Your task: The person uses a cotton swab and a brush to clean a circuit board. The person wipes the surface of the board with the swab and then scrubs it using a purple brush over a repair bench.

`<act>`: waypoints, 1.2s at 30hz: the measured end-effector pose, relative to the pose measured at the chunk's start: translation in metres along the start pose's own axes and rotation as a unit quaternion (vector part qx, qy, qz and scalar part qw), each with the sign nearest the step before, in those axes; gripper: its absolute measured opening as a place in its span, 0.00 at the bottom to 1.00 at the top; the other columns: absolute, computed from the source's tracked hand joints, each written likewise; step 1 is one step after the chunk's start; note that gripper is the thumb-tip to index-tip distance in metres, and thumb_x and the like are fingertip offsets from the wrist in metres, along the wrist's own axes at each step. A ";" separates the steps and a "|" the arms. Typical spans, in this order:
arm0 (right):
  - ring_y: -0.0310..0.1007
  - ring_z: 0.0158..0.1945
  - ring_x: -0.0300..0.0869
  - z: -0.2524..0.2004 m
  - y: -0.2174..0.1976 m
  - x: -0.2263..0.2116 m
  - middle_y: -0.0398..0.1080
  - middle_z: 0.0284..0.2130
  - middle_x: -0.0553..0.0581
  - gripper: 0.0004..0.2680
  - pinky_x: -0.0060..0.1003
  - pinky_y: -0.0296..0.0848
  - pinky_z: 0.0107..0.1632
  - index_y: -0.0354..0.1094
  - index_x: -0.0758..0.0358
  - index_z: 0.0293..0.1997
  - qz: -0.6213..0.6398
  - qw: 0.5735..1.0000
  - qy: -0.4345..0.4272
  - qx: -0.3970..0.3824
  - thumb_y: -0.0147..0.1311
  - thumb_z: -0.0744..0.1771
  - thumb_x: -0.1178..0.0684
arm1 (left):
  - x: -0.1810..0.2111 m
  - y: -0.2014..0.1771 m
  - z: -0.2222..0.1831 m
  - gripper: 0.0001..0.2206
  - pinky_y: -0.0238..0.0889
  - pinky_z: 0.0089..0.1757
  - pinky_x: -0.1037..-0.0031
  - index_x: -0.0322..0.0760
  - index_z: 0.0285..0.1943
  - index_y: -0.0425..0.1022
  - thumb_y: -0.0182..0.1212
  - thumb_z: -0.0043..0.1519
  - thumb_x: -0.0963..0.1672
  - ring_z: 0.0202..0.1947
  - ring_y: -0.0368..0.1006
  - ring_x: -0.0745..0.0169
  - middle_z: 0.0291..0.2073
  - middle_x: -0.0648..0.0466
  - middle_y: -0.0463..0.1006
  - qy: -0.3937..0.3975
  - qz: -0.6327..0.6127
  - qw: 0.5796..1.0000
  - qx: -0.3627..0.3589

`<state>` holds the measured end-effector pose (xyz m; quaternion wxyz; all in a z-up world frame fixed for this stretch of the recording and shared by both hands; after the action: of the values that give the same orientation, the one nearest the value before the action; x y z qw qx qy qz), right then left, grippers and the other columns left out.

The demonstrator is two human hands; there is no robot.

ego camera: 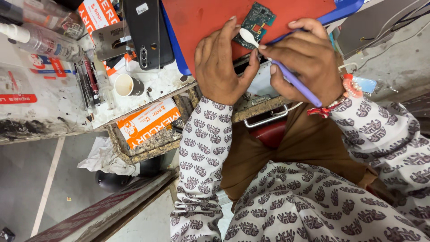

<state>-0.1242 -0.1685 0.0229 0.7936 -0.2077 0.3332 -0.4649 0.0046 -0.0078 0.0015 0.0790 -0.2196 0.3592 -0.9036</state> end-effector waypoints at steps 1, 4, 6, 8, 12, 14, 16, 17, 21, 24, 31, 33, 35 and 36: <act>0.78 0.44 0.46 0.000 0.000 -0.001 0.78 0.41 0.58 0.09 0.47 0.67 0.66 0.76 0.67 0.46 -0.010 1.000 -0.008 -0.003 0.57 0.63 0.63 | 0.000 0.000 0.000 0.32 0.59 0.61 0.64 0.35 0.74 0.58 0.71 0.63 0.45 0.61 0.71 0.55 0.56 0.55 0.78 0.001 -0.001 1.000 0.001; 0.77 0.44 0.47 -0.001 0.003 -0.001 0.77 0.40 0.59 0.10 0.46 0.68 0.65 0.77 0.68 0.48 -0.010 1.000 -0.010 0.019 0.57 0.63 0.63 | -0.001 -0.001 -0.001 0.32 0.59 0.61 0.64 0.35 0.74 0.58 0.71 0.64 0.45 0.59 0.71 0.56 0.57 0.55 0.77 0.001 -0.002 1.000 0.000; 0.77 0.45 0.47 -0.004 0.005 0.003 0.77 0.42 0.58 0.10 0.46 0.67 0.66 0.76 0.68 0.50 -0.006 1.000 -0.011 0.016 0.57 0.64 0.62 | 0.001 -0.001 -0.001 0.32 0.59 0.61 0.64 0.35 0.74 0.58 0.71 0.64 0.45 0.59 0.71 0.56 0.56 0.55 0.78 0.000 -0.002 1.000 -0.001; 0.77 0.45 0.46 -0.006 0.008 0.006 0.77 0.43 0.58 0.09 0.45 0.67 0.66 0.76 0.68 0.50 -0.001 1.000 -0.012 0.015 0.57 0.65 0.62 | 0.002 -0.001 -0.001 0.32 0.59 0.61 0.64 0.34 0.74 0.58 0.71 0.64 0.45 0.61 0.72 0.55 0.56 0.55 0.78 -0.002 0.000 1.000 -0.003; 0.77 0.44 0.46 -0.007 0.007 0.006 0.77 0.43 0.58 0.10 0.46 0.68 0.65 0.76 0.69 0.50 -0.002 1.000 -0.017 0.008 0.57 0.65 0.62 | 0.000 -0.001 -0.001 0.32 0.59 0.61 0.63 0.33 0.74 0.57 0.71 0.64 0.45 0.59 0.71 0.55 0.57 0.54 0.77 0.005 -0.002 1.000 -0.004; 0.77 0.43 0.47 -0.004 0.005 0.005 0.77 0.42 0.59 0.10 0.46 0.68 0.63 0.77 0.69 0.49 -0.007 1.000 -0.020 0.004 0.57 0.64 0.62 | 0.001 -0.001 0.000 0.32 0.59 0.61 0.63 0.33 0.74 0.57 0.71 0.65 0.45 0.59 0.71 0.55 0.57 0.53 0.77 0.005 -0.004 1.000 -0.004; 0.77 0.41 0.47 -0.002 0.004 0.005 0.77 0.39 0.59 0.10 0.47 0.69 0.62 0.77 0.70 0.47 -0.011 1.000 -0.022 -0.001 0.56 0.63 0.63 | 0.002 -0.003 0.000 0.32 0.59 0.61 0.63 0.32 0.74 0.57 0.71 0.65 0.45 0.59 0.71 0.55 0.58 0.53 0.77 0.008 -0.006 1.000 -0.008; 0.77 0.42 0.47 -0.002 0.003 0.006 0.77 0.39 0.58 0.09 0.48 0.68 0.62 0.77 0.69 0.46 -0.002 1.000 -0.019 0.000 0.56 0.63 0.62 | 0.002 -0.004 0.000 0.32 0.59 0.61 0.63 0.32 0.74 0.57 0.71 0.65 0.45 0.59 0.71 0.55 0.58 0.52 0.77 0.009 -0.007 1.000 -0.010; 0.77 0.45 0.47 -0.001 0.003 0.005 0.77 0.40 0.57 0.09 0.48 0.67 0.65 0.75 0.69 0.46 0.013 1.000 -0.009 -0.011 0.55 0.64 0.63 | 0.003 -0.004 0.001 0.32 0.59 0.60 0.63 0.32 0.74 0.57 0.72 0.65 0.45 0.59 0.72 0.55 0.58 0.52 0.77 0.004 -0.009 1.000 -0.013; 0.77 0.39 0.48 0.002 0.000 0.004 0.76 0.35 0.58 0.09 0.49 0.68 0.60 0.76 0.69 0.42 0.000 1.000 -0.029 0.002 0.56 0.61 0.62 | 0.002 -0.005 0.002 0.31 0.60 0.59 0.63 0.32 0.73 0.58 0.72 0.65 0.45 0.58 0.72 0.55 0.58 0.52 0.77 0.007 -0.008 1.000 -0.018; 0.77 0.43 0.46 -0.001 0.000 0.005 0.77 0.40 0.56 0.08 0.49 0.66 0.67 0.75 0.67 0.48 0.022 1.000 -0.001 -0.015 0.57 0.65 0.61 | 0.002 -0.005 0.003 0.30 0.60 0.59 0.63 0.31 0.72 0.59 0.72 0.65 0.44 0.59 0.72 0.54 0.59 0.51 0.77 0.009 -0.011 1.000 -0.023; 0.77 0.40 0.46 0.000 -0.002 0.004 0.77 0.37 0.57 0.08 0.49 0.67 0.62 0.76 0.68 0.44 0.012 1.000 0.003 -0.017 0.57 0.63 0.61 | 0.001 -0.004 0.003 0.30 0.60 0.59 0.63 0.31 0.72 0.59 0.72 0.65 0.44 0.59 0.72 0.53 0.59 0.51 0.77 0.008 -0.010 1.000 -0.019; 0.78 0.40 0.46 0.001 0.001 0.004 0.78 0.37 0.58 0.08 0.48 0.67 0.61 0.76 0.68 0.43 0.004 1.000 0.006 -0.019 0.57 0.63 0.61 | 0.001 -0.004 0.002 0.29 0.60 0.60 0.62 0.32 0.71 0.60 0.72 0.66 0.45 0.60 0.71 0.53 0.60 0.50 0.76 0.013 -0.009 1.000 -0.012; 0.78 0.42 0.46 0.001 0.003 0.005 0.79 0.39 0.58 0.07 0.48 0.67 0.62 0.76 0.69 0.44 0.000 1.000 0.006 -0.021 0.57 0.64 0.61 | 0.001 -0.003 0.001 0.29 0.60 0.60 0.62 0.32 0.71 0.60 0.71 0.66 0.45 0.59 0.71 0.53 0.60 0.50 0.76 0.015 -0.003 1.000 -0.012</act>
<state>-0.1193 -0.1715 0.0199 0.7868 -0.2220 0.3476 -0.4592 0.0047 -0.0065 0.0047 0.0679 -0.2080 0.3708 -0.9026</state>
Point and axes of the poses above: each hand's wrist, its own z-axis towards the middle knuckle, its own y-axis out of the palm, x = y × z, the point moved 1 cm from there along z, towards the middle knuckle
